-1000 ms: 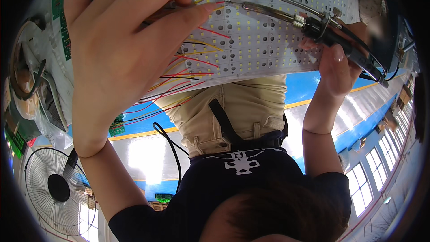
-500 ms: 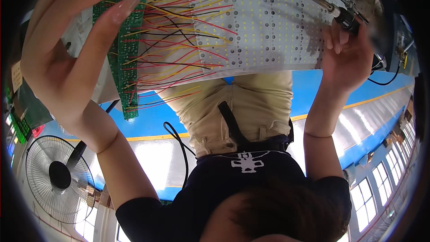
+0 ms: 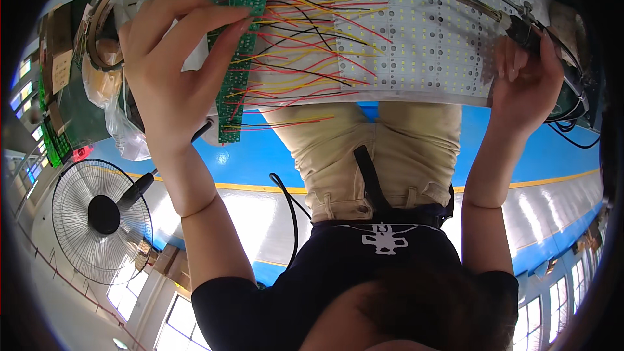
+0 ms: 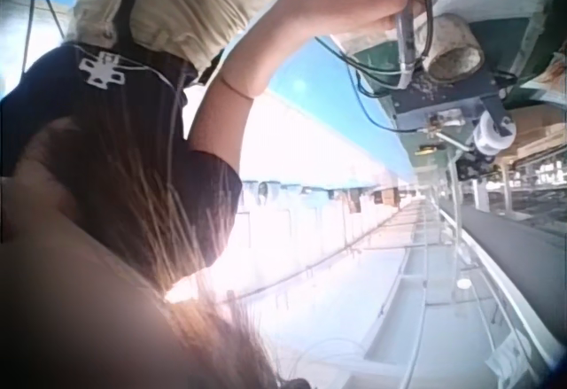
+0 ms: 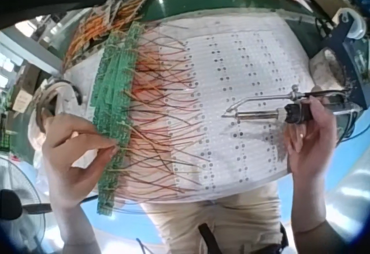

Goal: The person solders electrical wires onto small circuit boards using a soldering iron. The circuit boards are part of a large LED panel array.

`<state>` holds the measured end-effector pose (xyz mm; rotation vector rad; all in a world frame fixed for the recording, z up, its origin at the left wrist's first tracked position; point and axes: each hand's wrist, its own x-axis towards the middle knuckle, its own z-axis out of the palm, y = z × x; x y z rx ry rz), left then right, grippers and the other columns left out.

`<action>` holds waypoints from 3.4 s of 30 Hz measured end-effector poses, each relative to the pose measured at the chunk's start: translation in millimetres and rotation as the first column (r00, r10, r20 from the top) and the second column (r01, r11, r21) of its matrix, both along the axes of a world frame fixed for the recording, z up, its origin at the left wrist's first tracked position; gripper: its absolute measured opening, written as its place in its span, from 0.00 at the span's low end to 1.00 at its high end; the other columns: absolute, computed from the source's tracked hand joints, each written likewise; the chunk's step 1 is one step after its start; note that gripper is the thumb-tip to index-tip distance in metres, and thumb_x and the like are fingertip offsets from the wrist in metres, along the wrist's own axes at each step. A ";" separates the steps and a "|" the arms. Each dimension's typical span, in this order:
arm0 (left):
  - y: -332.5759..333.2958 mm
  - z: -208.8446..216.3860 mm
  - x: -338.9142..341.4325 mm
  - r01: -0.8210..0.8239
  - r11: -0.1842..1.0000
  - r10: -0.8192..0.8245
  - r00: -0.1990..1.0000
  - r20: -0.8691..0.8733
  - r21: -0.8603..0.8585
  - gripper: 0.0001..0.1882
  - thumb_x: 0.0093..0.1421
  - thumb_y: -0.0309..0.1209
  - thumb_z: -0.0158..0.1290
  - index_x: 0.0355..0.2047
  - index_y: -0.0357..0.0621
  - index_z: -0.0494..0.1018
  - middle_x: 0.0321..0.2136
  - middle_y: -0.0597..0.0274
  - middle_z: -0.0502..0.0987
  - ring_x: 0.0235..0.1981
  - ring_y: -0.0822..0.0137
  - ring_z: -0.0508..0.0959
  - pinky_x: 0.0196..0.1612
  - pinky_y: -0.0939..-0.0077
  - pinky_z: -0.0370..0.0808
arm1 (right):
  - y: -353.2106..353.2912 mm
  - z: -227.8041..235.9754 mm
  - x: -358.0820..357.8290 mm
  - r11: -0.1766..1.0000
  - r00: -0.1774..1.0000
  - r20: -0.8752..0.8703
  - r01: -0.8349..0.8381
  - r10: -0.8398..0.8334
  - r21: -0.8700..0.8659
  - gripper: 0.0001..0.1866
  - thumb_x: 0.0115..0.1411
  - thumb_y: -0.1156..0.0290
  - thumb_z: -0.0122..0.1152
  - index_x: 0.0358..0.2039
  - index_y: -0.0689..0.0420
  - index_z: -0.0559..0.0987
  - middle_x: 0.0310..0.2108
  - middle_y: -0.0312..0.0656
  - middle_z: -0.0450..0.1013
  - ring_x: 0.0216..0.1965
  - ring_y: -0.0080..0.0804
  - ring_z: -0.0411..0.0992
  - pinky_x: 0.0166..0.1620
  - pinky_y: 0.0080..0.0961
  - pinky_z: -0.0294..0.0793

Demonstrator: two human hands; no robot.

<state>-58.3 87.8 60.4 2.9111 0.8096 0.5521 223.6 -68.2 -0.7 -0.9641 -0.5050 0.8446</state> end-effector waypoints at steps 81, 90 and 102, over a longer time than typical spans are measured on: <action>-67.8 -58.9 51.5 -0.150 0.949 0.243 0.908 0.341 -0.276 0.12 0.41 0.18 0.62 0.27 0.44 0.79 0.37 0.61 0.69 0.31 0.71 0.73 0.26 0.83 0.71 | 1.3 10.5 -30.4 0.941 0.928 0.292 0.289 -0.230 -0.177 0.06 0.56 0.76 0.49 0.28 0.67 0.67 0.15 0.44 0.64 0.08 0.27 0.62 0.15 0.21 0.66; -62.4 -62.0 44.4 -0.075 0.975 0.150 0.919 0.364 -0.212 0.13 0.40 0.16 0.62 0.27 0.45 0.79 0.38 0.61 0.70 0.30 0.71 0.74 0.25 0.83 0.70 | -2.4 2.5 -33.9 0.958 0.789 0.583 0.280 -0.192 -0.062 0.05 0.55 0.80 0.49 0.25 0.66 0.65 0.12 0.42 0.64 0.06 0.22 0.60 0.11 0.18 0.64; -63.4 -64.6 46.4 -0.086 0.981 0.149 0.913 0.380 -0.176 0.10 0.42 0.17 0.62 0.27 0.43 0.79 0.38 0.61 0.70 0.31 0.72 0.75 0.26 0.84 0.71 | -17.4 -7.0 -9.6 0.961 -0.084 0.996 0.272 -0.037 0.058 0.15 0.48 0.85 0.56 0.37 0.57 0.74 0.31 0.42 0.68 0.36 0.29 0.64 0.35 0.22 0.64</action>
